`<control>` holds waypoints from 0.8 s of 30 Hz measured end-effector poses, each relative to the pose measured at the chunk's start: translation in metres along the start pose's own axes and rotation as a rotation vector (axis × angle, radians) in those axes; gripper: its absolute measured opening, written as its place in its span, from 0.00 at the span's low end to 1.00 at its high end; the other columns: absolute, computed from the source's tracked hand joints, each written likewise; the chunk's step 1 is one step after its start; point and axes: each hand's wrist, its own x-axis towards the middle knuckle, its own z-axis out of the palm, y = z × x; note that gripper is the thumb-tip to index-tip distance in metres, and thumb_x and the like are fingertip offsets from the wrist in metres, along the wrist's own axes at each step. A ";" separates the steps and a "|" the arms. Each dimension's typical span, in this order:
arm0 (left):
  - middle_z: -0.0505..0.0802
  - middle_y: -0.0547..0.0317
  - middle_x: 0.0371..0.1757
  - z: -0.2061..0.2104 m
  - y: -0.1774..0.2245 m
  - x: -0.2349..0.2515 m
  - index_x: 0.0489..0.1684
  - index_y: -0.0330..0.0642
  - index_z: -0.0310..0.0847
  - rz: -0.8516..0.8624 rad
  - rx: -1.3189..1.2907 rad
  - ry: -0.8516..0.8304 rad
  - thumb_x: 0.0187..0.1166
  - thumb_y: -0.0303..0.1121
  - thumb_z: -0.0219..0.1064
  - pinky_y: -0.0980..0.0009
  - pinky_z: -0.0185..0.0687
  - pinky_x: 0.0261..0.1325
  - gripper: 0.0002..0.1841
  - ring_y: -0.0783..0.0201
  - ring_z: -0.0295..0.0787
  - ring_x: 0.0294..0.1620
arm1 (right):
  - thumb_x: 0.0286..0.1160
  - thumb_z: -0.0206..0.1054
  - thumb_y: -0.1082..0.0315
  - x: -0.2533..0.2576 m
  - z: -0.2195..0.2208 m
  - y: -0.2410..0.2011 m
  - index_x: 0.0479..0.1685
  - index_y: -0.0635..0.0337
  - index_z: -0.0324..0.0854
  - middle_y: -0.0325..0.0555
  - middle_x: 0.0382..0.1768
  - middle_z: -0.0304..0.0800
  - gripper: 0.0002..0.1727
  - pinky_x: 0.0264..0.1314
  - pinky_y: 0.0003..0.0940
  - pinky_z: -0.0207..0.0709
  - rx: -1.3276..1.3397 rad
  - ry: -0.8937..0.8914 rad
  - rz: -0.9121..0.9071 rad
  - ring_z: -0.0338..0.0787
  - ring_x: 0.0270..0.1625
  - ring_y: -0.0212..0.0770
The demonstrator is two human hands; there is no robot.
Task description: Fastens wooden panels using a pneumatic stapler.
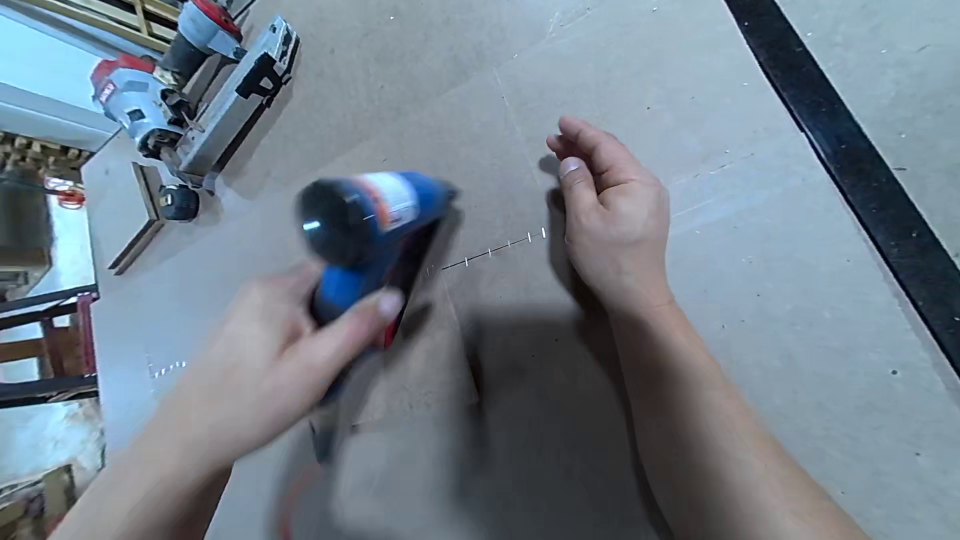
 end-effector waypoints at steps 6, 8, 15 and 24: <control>0.92 0.55 0.23 0.047 -0.021 -0.141 0.54 0.31 0.83 -0.379 -0.711 -0.049 0.86 0.41 0.61 0.55 0.95 0.26 0.19 0.56 0.92 0.20 | 0.85 0.58 0.55 -0.005 0.013 0.001 0.76 0.40 0.83 0.30 0.79 0.82 0.23 0.92 0.49 0.59 -0.474 -0.252 -0.150 0.77 0.83 0.36; 0.92 0.54 0.24 0.077 -0.010 -0.164 0.53 0.28 0.82 -0.449 -0.807 -0.030 0.86 0.36 0.57 0.55 0.95 0.27 0.17 0.56 0.93 0.21 | 0.82 0.62 0.57 -0.004 0.014 0.001 0.75 0.40 0.83 0.30 0.81 0.79 0.23 0.94 0.51 0.55 -0.523 -0.268 -0.156 0.75 0.84 0.37; 0.93 0.58 0.25 0.121 0.021 -0.186 0.51 0.31 0.83 -0.383 -0.719 0.052 0.88 0.40 0.60 0.60 0.94 0.26 0.17 0.63 0.93 0.22 | 0.79 0.64 0.59 -0.006 0.017 0.003 0.71 0.39 0.86 0.26 0.79 0.81 0.21 0.94 0.46 0.56 -0.537 -0.244 -0.152 0.77 0.83 0.31; 0.94 0.60 0.25 0.127 0.041 -0.190 0.43 0.35 0.86 -0.485 -0.540 0.051 0.86 0.47 0.61 0.60 0.93 0.29 0.21 0.65 0.94 0.25 | 0.80 0.64 0.59 -0.006 0.017 0.001 0.70 0.40 0.87 0.27 0.79 0.81 0.20 0.94 0.46 0.55 -0.528 -0.250 -0.139 0.77 0.82 0.31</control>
